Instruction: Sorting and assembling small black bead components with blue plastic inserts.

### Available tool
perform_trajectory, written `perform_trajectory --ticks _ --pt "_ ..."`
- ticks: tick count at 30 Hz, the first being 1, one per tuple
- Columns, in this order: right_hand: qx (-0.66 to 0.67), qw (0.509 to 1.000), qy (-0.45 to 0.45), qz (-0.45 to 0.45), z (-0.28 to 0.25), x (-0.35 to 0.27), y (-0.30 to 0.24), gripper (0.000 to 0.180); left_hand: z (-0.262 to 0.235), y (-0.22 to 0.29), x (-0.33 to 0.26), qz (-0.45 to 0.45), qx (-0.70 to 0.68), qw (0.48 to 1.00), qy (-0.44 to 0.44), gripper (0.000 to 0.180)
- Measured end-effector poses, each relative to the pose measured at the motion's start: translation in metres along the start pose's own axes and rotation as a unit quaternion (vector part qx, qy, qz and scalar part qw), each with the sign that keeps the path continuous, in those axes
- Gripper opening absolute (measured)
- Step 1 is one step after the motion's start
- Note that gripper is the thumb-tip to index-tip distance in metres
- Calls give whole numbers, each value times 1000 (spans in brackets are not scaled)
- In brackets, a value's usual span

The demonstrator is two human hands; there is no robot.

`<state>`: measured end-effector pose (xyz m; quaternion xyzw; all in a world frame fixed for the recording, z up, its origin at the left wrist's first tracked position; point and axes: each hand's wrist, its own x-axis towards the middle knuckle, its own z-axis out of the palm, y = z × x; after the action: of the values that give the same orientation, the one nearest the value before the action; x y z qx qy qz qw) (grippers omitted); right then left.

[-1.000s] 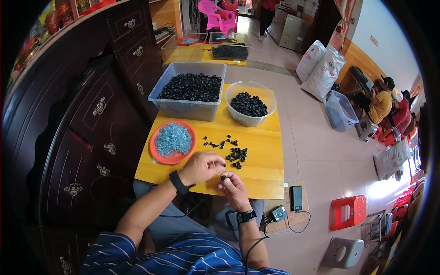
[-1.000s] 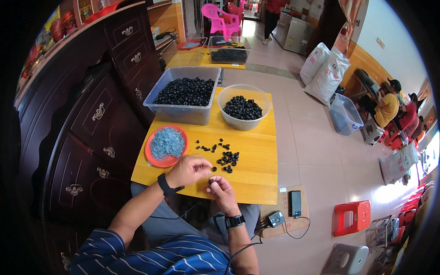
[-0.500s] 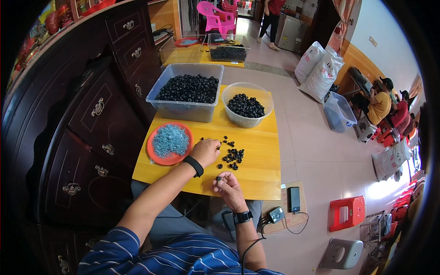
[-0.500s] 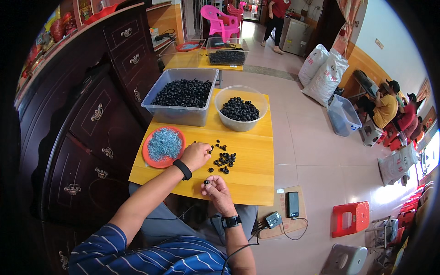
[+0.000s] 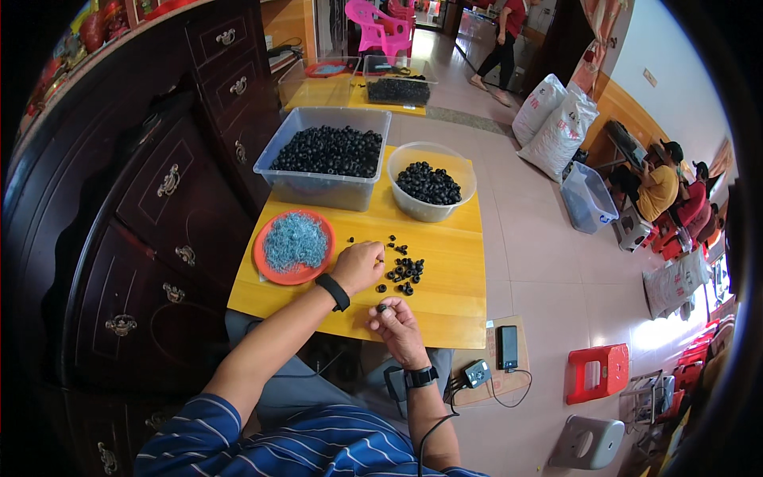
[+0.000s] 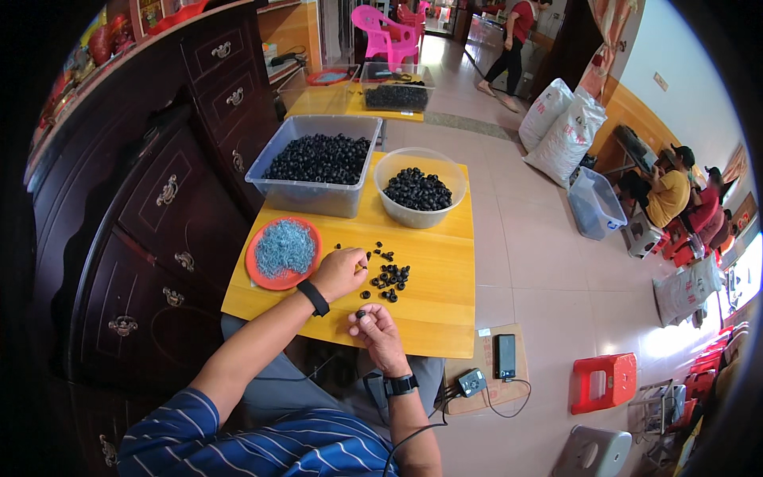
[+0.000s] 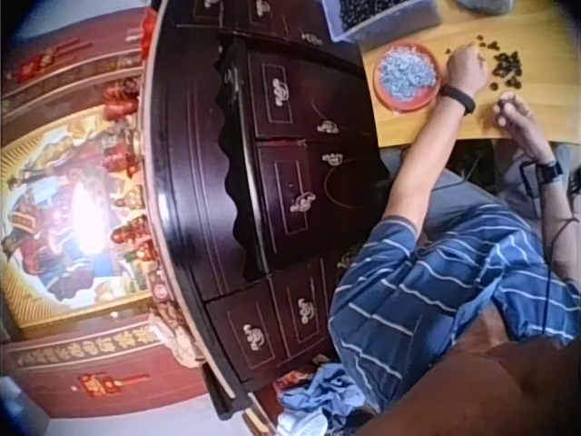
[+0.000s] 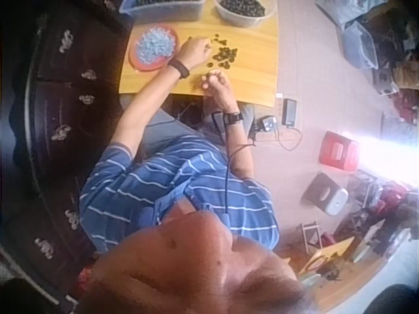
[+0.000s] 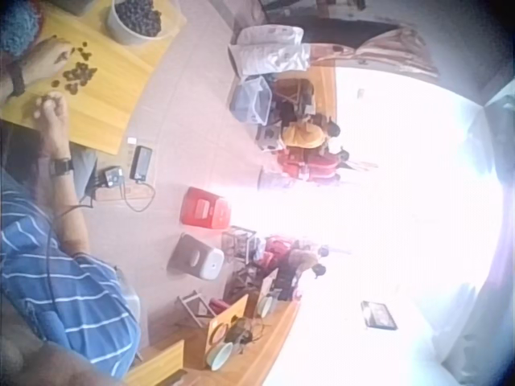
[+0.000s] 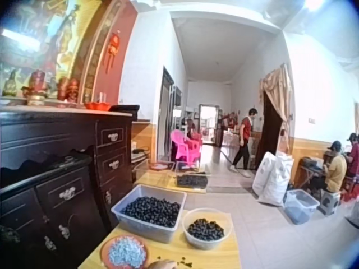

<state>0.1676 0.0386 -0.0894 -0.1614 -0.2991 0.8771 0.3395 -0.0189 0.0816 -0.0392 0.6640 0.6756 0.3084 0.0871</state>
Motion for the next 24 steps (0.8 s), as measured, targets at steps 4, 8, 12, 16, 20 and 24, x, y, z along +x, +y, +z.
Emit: perform_trajectory --ticks 4,8,12,16,20,24 --pt "21 1000 -8 -14 -1 0 0 19 -20 11 -23 31 -141 989 16 9" --pt "18 999 -17 -24 -1 0 0 20 -37 21 -51 28 -237 970 35 12" --pt "13 999 -16 -29 -2 0 1 19 -49 31 -76 30 -251 967 44 13" --pt "11 999 2 -40 4 -1 1 19 -53 34 -93 28 -220 974 41 14" --pt "6 999 7 -44 7 -2 1 20 -47 38 -100 52 -247 966 48 12" --pt "-7 999 0 -38 3 -2 3 21 -44 42 -105 -50 -313 948 23 9"
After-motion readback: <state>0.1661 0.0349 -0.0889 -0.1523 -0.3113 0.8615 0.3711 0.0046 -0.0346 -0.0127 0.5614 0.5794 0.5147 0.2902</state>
